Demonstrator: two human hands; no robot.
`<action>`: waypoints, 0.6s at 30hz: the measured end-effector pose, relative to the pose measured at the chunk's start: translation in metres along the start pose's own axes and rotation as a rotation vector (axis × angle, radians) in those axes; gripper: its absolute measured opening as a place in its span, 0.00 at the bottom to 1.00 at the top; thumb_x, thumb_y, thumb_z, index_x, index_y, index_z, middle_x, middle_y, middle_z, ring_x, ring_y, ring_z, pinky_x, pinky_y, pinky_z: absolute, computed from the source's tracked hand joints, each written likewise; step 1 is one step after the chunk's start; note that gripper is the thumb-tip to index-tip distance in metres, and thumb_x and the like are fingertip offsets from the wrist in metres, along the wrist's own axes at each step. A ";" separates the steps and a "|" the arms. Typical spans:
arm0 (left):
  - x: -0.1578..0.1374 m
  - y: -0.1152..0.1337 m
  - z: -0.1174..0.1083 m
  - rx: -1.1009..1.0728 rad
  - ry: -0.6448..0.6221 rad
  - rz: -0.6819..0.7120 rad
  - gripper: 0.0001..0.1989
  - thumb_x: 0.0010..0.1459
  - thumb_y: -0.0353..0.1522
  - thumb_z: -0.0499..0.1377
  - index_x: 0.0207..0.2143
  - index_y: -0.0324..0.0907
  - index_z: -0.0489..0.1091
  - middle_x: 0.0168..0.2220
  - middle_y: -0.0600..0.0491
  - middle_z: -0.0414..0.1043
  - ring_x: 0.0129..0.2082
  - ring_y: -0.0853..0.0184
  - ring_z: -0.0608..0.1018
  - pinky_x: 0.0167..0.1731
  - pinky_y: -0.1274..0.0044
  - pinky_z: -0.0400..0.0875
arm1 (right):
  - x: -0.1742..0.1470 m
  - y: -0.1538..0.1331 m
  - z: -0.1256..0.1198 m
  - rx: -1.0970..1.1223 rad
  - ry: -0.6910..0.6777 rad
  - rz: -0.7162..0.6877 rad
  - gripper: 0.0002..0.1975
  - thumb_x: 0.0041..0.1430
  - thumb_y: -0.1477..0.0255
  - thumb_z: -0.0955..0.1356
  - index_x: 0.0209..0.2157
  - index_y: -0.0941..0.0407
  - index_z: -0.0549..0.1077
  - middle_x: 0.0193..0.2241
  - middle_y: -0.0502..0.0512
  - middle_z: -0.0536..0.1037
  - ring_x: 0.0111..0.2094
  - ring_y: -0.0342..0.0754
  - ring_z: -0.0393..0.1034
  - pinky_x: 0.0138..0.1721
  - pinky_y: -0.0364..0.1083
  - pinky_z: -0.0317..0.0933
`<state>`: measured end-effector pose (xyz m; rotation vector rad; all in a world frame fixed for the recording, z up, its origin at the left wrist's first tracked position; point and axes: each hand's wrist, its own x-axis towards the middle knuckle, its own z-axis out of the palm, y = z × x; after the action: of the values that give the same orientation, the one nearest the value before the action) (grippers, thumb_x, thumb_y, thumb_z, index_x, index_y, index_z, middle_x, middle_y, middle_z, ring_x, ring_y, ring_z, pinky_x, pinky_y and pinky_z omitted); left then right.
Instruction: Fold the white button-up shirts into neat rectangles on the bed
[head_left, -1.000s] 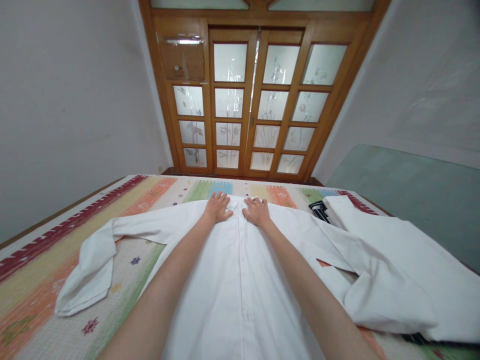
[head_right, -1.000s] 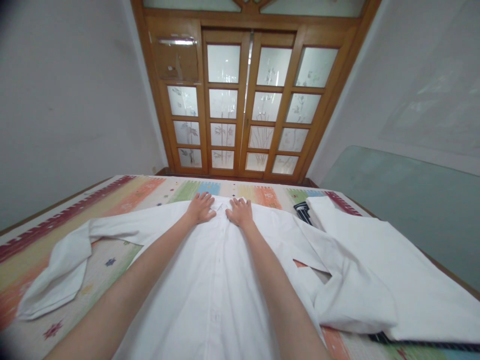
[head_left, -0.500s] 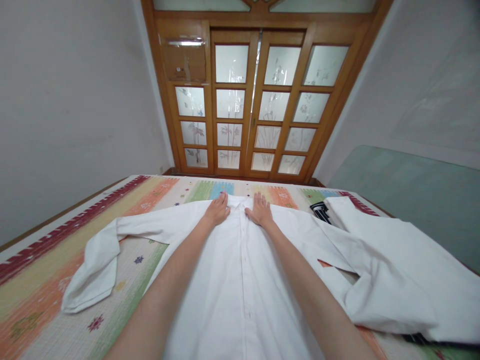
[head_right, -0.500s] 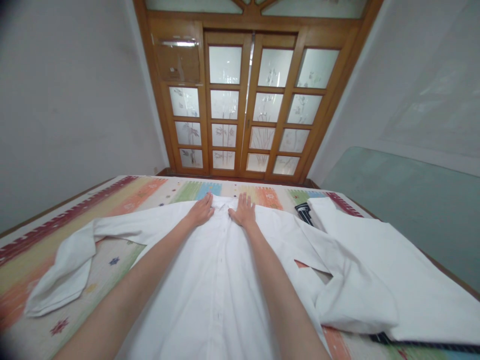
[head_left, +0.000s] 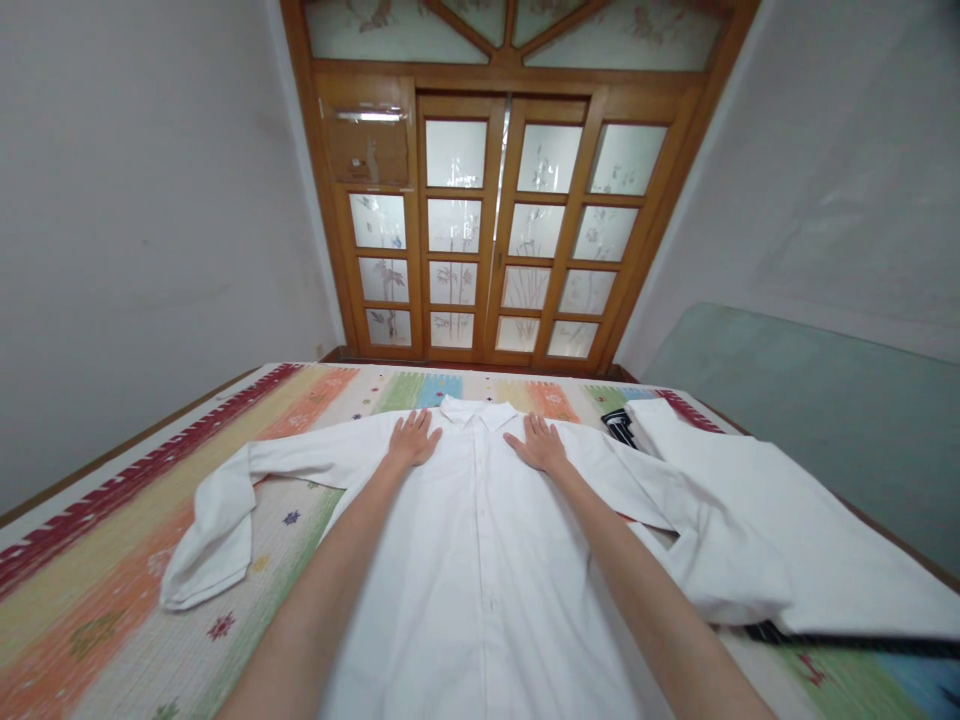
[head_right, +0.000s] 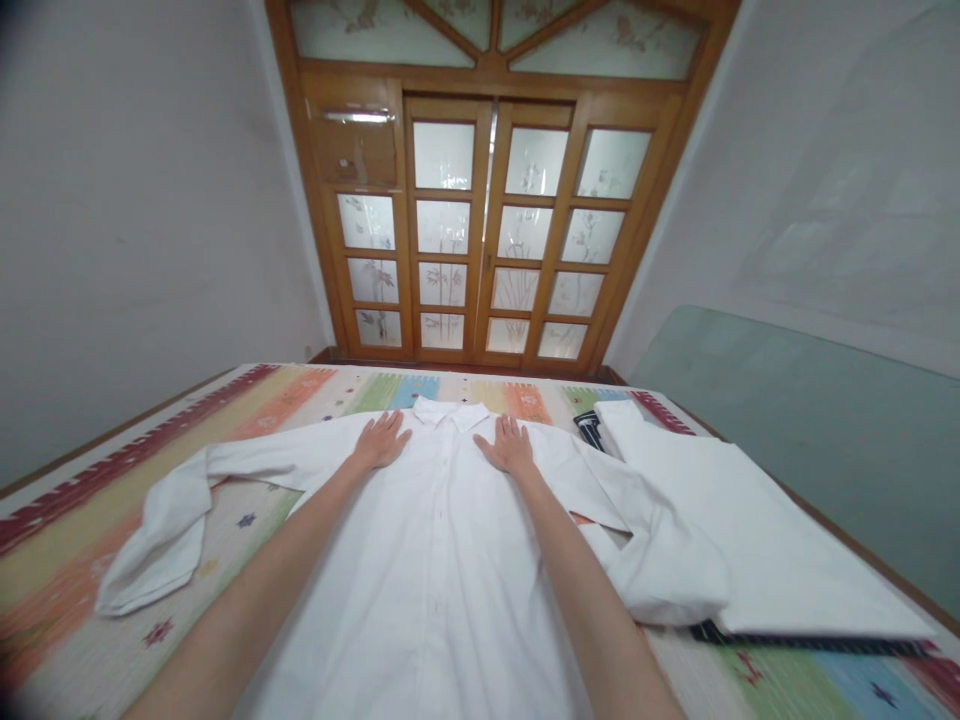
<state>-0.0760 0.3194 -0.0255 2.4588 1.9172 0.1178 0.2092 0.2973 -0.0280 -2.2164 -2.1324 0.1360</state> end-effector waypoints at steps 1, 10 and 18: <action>-0.003 -0.003 -0.001 0.003 -0.010 -0.013 0.34 0.66 0.48 0.34 0.67 0.40 0.49 0.69 0.44 0.44 0.69 0.57 0.49 0.64 0.59 0.48 | -0.003 0.005 0.000 -0.009 0.002 0.011 0.45 0.64 0.47 0.50 0.68 0.69 0.46 0.69 0.67 0.42 0.69 0.56 0.35 0.66 0.56 0.34; -0.031 -0.008 -0.002 0.013 0.016 -0.093 0.41 0.61 0.56 0.39 0.68 0.39 0.49 0.69 0.43 0.42 0.68 0.50 0.49 0.64 0.54 0.42 | -0.021 0.018 -0.004 -0.026 -0.009 0.071 0.44 0.65 0.49 0.50 0.68 0.70 0.45 0.69 0.67 0.41 0.69 0.58 0.33 0.66 0.56 0.31; -0.055 0.008 0.004 -0.012 0.037 0.127 0.33 0.66 0.49 0.39 0.67 0.42 0.52 0.69 0.47 0.48 0.68 0.55 0.52 0.64 0.60 0.46 | -0.033 0.010 -0.001 -0.035 -0.021 0.071 0.40 0.67 0.52 0.48 0.68 0.68 0.45 0.69 0.66 0.40 0.69 0.59 0.34 0.65 0.54 0.31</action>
<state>-0.0809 0.2644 -0.0313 2.5877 1.7669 0.1770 0.2178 0.2639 -0.0273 -2.3213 -2.0827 0.1273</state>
